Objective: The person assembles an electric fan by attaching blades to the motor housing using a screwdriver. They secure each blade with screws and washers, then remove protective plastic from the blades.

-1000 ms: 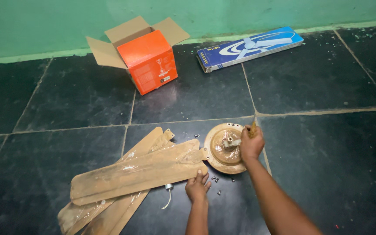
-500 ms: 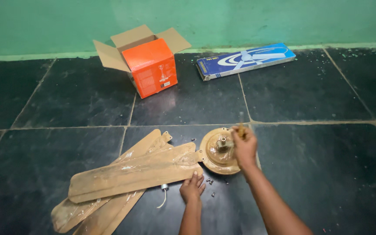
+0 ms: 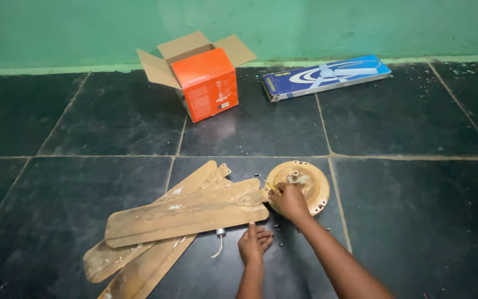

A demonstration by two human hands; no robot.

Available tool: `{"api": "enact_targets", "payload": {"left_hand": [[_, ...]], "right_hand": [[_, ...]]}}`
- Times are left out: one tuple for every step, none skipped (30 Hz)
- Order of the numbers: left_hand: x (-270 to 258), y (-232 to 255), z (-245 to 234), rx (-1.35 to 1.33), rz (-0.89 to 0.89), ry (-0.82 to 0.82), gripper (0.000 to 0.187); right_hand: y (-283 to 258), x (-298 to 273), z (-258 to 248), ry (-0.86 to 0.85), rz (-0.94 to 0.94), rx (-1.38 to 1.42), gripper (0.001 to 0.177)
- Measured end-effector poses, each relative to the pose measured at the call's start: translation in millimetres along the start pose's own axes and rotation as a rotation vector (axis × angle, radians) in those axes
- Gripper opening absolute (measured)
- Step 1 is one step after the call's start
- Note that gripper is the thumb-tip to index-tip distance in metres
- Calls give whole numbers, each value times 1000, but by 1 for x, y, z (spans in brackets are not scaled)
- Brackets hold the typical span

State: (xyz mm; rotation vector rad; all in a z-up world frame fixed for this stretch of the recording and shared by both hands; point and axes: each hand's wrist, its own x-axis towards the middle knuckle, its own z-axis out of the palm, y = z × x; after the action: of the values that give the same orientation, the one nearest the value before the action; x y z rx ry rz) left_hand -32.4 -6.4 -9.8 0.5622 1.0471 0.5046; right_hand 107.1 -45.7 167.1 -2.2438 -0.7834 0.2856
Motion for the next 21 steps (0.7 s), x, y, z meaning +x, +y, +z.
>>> {"api": "enact_targets", "payload": {"left_hand": [[1,0,-2,-3,-10,-18,52],[2,1,-3,-6,-20,-36,51],[3,1,-5,-9,-31,-55,49],[3,2,-6,-8,-40,-63,48],[3,2,-7,-6,-50,-70,47],[3,3,-7,-4,-61,-77,45],[3,3,-8,-4,-61,-85,45],[3,4,-8,-4,-61,-92,44],[2,4,-7,-3,-62,-101,44],[0,3,-7,-1,-63,-101,43],[-1,4,-7,4,-63,-104,43],[-2,6,-6,10,-64,-106,42],[-4,8,-6,19,-61,-111,42],[-7,9,-6,28,-59,-115,42],[-10,11,-6,34,-57,-120,43],[-13,15,-5,48,-68,-116,41],[-16,19,-4,59,-78,-111,39],[-20,24,-1,70,-88,-106,38],[-25,29,2,144,-17,-69,39],[-31,34,5,218,54,-32,40],[-38,39,9,297,123,4,42]], "right_hand": [[-4,1,0,-32,12,-47,28],[-8,3,0,-63,24,-94,28],[-12,5,0,-94,36,-143,28],[-16,7,-1,-111,26,-176,27],[-19,8,-1,-129,18,-209,27],[-22,10,-1,-147,10,-241,27],[-24,11,0,-184,41,-268,27],[-26,14,1,-220,73,-295,27],[-27,16,2,-256,105,-323,28],[-27,17,2,-255,112,-328,27],[-27,19,3,-251,121,-331,26],[-27,21,4,-247,129,-333,25],[-26,23,5,-253,132,-331,25],[-24,24,6,-259,135,-329,26],[-23,26,7,-265,136,-328,26],[-21,28,8,-261,127,-349,26],[-20,30,10,-257,116,-371,25],[-20,32,11,-254,105,-393,25],[-19,34,13,-273,110,-409,25],[-19,36,14,-292,116,-425,25],[-18,38,15,-310,126,-440,26]]}}
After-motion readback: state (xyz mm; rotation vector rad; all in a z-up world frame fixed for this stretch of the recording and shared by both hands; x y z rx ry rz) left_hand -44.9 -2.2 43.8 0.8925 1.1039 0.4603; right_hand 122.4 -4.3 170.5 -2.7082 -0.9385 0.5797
